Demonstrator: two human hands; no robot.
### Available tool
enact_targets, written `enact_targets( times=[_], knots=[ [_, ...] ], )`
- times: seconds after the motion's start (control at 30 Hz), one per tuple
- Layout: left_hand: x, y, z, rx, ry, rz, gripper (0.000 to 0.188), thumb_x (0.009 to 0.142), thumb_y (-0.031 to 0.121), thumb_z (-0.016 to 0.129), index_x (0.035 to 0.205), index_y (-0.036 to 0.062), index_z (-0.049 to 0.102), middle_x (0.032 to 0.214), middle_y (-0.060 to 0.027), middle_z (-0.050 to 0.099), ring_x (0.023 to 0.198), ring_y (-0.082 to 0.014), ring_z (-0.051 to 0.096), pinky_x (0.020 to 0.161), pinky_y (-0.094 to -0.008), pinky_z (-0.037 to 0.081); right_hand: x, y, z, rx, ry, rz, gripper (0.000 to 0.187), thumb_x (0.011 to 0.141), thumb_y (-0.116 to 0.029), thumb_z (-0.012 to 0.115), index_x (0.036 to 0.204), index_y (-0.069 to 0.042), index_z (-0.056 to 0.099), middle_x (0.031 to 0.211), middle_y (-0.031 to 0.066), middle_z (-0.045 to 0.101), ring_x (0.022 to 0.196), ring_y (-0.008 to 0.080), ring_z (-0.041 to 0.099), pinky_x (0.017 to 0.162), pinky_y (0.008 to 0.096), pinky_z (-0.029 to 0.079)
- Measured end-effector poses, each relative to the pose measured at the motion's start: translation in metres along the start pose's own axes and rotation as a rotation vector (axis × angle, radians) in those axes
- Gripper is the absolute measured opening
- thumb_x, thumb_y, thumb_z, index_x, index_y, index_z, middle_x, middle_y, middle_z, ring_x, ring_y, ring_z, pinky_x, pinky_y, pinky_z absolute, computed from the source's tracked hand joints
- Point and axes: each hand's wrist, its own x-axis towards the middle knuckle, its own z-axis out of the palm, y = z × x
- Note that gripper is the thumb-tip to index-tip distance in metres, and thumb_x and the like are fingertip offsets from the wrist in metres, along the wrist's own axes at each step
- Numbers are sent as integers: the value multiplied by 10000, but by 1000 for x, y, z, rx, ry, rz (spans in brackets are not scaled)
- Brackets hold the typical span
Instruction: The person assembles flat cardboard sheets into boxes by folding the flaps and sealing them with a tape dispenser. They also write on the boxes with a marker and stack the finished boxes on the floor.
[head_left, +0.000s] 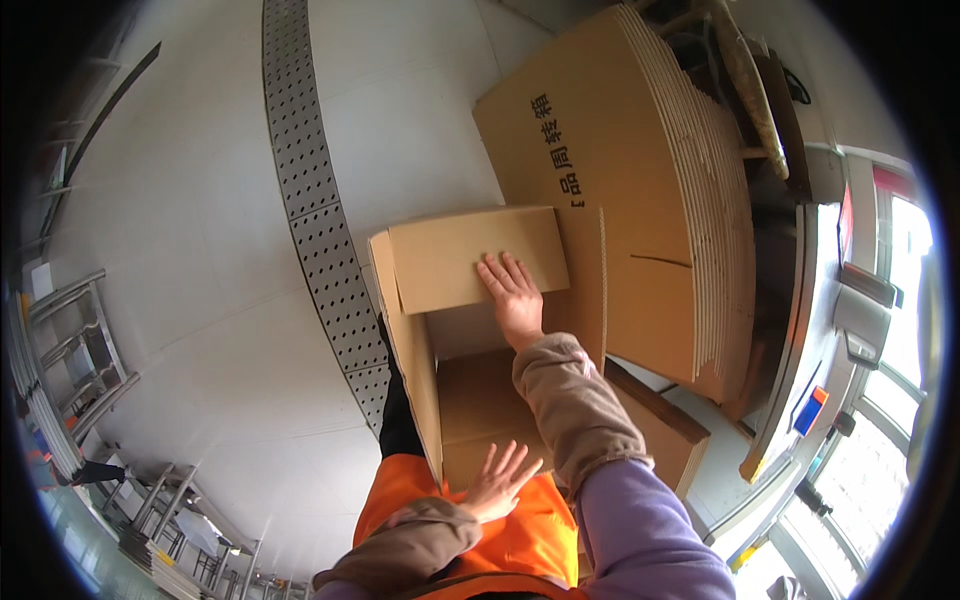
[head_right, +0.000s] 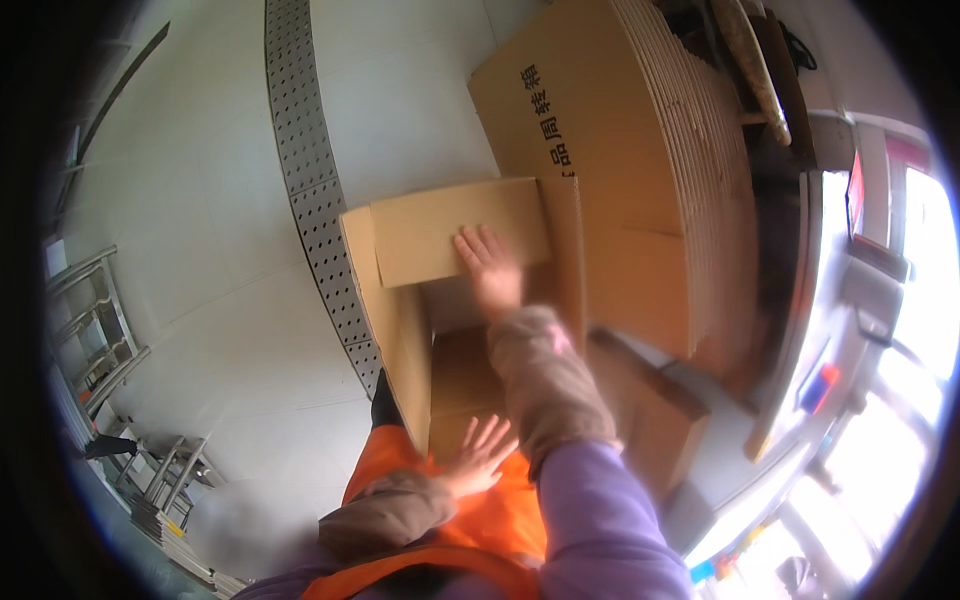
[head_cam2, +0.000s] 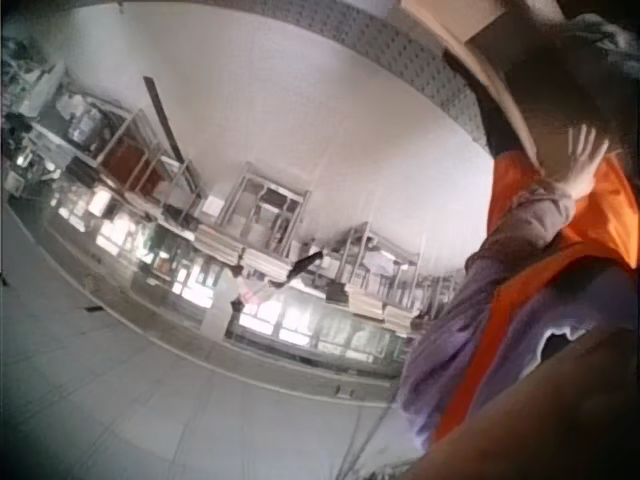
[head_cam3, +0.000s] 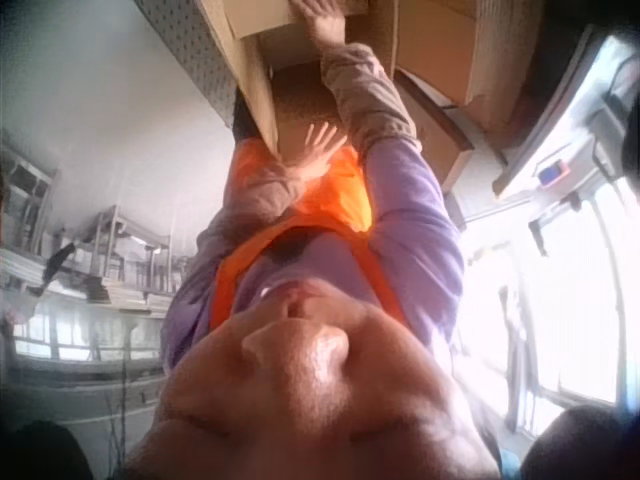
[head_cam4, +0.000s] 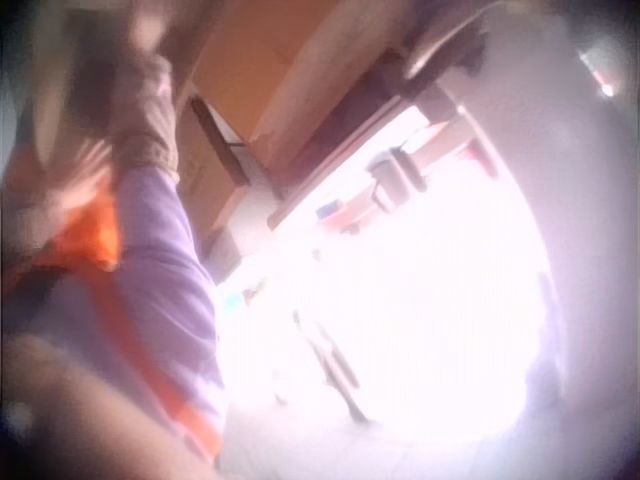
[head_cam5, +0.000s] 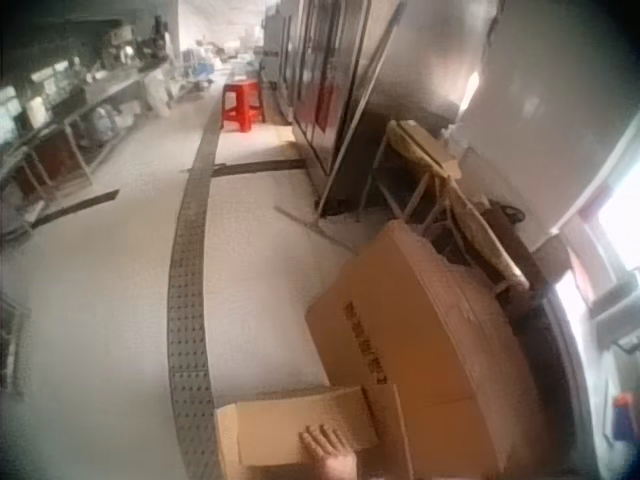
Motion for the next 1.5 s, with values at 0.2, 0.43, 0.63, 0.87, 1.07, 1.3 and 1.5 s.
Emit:
enact_targets(
  times=[0.2, 0.43, 0.63, 0.87, 1.07, 1.3, 1.5],
  knots=[
    [70, -39, 23, -161, -665, -141, 505, 823, 81, 561, 1320, 171, 579, 1146, -144, 674, 1003, -341, 658, 828, -450, 550, -43, 4, 49, 121, -134, 152, 621, 800, -135, 653, 1399, -152, 489, 1526, 73, 376, 1416, 354, 314, 1144, 530, 280],
    [154, -150, -39, 36, -409, -567, 254, 839, 236, 642, 1016, 65, 707, 1007, -180, 697, 984, -328, 656, 757, -447, 527, -87, 6, 96, 251, -14, 182, 630, 843, -258, 661, 1430, -159, 457, 1525, 77, 372, 1421, 333, 298, 1140, 550, 253],
    [59, -115, -94, 49, 819, -330, 652, 906, 200, 642, 1458, 57, 326, 1520, -219, 294, 1382, -353, 347, 1135, -455, 280, -116, 31, 133, 239, 127, 84, 571, 844, -234, 662, 1387, -141, 512, 1500, 58, 401, 1408, 307, 319, 1113, 567, 293],
    [110, -98, -13, -452, 848, -623, 784, 1019, 389, 444, 1520, -64, 47, 1604, -250, 24, 1489, -377, 50, 1206, -463, 59, -112, -24, -6, 744, 347, 433, 617, 913, -280, 610, 1416, 12, 405, 1477, 220, 404, 1404, 385, 324, 1168, 549, 179],
    [147, -148, -14, 679, 383, -529, 667, 934, 471, 540, 1511, 203, 337, 1587, -199, 186, 1401, -432, 231, 1104, -566, 257, -212, -29, -91, 329, 262, 956, 656, 889, -304, 656, 1389, 51, 426, 1380, 279, 476, 1258, 420, 487, 1106, 506, 330],
    [182, -185, -141, 382, 558, -292, 663, 879, 322, 707, 1446, 151, 410, 1519, -219, 254, 1375, -426, 265, 1111, -548, 269, -230, -105, 11, 340, -170, 863, 723, 933, -409, 551, 1484, -2, 319, 1571, 202, 252, 1463, 408, 185, 1163, 575, 154],
    [245, -203, -191, 366, 434, -185, 852, 702, 149, 859, 1399, 54, 378, 1503, -207, 328, 1384, -390, 323, 1139, -491, 290, -239, -71, -18, 408, -387, 676, 632, 927, -385, 559, 1447, -66, 394, 1552, 146, 313, 1442, 345, 271, 1151, 544, 217]
  ],
)
